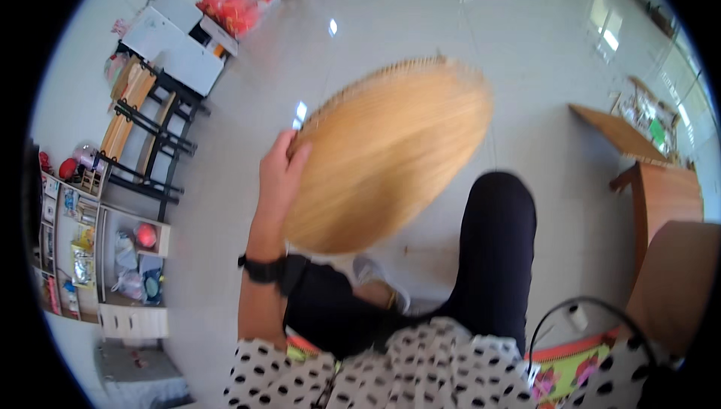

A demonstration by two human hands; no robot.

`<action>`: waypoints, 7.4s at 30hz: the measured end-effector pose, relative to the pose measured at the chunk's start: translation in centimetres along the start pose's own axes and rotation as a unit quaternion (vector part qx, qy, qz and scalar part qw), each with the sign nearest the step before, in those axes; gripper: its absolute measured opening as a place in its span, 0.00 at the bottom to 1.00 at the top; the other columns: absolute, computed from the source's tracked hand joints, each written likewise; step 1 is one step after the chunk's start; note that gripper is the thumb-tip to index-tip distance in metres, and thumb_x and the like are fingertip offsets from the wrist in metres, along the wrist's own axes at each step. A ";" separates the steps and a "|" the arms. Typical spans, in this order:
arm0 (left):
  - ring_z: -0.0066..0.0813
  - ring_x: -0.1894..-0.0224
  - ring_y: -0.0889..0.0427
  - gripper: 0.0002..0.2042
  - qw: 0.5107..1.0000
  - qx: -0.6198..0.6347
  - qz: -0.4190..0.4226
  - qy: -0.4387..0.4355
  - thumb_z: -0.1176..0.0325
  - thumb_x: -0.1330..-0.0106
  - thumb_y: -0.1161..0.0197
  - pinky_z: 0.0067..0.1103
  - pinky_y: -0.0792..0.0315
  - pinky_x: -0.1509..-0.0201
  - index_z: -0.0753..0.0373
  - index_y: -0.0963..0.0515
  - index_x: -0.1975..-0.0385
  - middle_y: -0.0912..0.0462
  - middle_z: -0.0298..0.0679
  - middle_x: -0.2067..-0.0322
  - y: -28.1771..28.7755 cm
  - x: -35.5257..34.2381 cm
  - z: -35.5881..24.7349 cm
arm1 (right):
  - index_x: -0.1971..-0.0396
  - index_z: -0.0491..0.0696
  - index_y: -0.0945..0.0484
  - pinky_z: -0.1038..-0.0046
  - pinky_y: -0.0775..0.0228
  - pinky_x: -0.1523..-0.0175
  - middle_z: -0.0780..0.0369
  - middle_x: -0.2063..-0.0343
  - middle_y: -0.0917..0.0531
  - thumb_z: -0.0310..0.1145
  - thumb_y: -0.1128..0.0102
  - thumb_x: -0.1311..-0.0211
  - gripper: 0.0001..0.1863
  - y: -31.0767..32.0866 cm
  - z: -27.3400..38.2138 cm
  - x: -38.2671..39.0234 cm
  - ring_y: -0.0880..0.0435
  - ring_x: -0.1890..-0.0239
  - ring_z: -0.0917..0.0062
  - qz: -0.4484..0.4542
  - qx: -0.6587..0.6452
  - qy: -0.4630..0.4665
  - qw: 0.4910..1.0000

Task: The person sews the edge of a woven bamboo disc by hand using a needle and thread, pulling the thread through the gaps to secure the border.

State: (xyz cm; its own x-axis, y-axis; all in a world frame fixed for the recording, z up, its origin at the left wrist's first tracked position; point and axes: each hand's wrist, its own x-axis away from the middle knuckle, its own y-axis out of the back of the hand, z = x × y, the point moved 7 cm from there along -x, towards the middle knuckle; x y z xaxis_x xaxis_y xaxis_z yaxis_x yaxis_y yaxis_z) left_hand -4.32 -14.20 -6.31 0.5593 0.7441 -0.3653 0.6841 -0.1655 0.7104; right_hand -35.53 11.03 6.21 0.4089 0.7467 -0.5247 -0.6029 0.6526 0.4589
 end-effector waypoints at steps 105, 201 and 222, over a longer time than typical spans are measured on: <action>0.50 0.63 0.18 0.16 0.980 -0.074 0.178 -0.046 0.66 0.46 0.34 0.34 0.24 0.59 0.61 0.21 0.56 0.17 0.47 0.66 -6.1 13.1 -2.3 | 0.60 0.44 0.32 0.54 0.18 0.63 0.55 0.62 0.31 0.39 0.40 0.47 0.19 -9.5 -13.6 8.4 0.23 0.59 0.60 -0.138 -0.412 -0.465 0.771; 0.45 0.36 0.33 0.27 0.693 0.645 -0.270 0.175 0.57 0.26 0.54 0.36 0.39 0.32 0.67 0.41 0.33 0.32 0.48 0.37 11.5 10.1 16.9 | 0.48 0.37 0.27 0.70 0.26 0.45 0.53 0.53 0.19 0.47 0.57 0.25 0.26 -7.8 -4.3 0.1 0.19 0.51 0.72 -0.078 -0.550 -0.173 0.814; 0.36 0.37 0.31 0.28 0.722 0.630 -0.194 0.212 0.46 0.26 0.55 0.32 0.35 0.36 0.59 0.37 0.35 0.30 0.39 0.38 6.6 4.8 16.6 | 0.60 0.37 0.22 0.78 0.33 0.56 0.63 0.65 0.19 0.48 0.61 0.23 0.27 -8.5 -8.4 1.8 0.27 0.63 0.83 -0.182 -0.274 -0.084 0.941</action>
State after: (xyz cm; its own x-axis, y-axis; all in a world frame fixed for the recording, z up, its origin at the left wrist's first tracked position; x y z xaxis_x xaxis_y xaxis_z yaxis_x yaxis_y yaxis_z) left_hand 10.66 -22.42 -13.32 0.1998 0.9797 0.0177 0.7833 -0.1489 -0.6035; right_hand -35.44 5.78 -4.67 0.7309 0.5265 -0.4342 -0.6460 0.7390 -0.1913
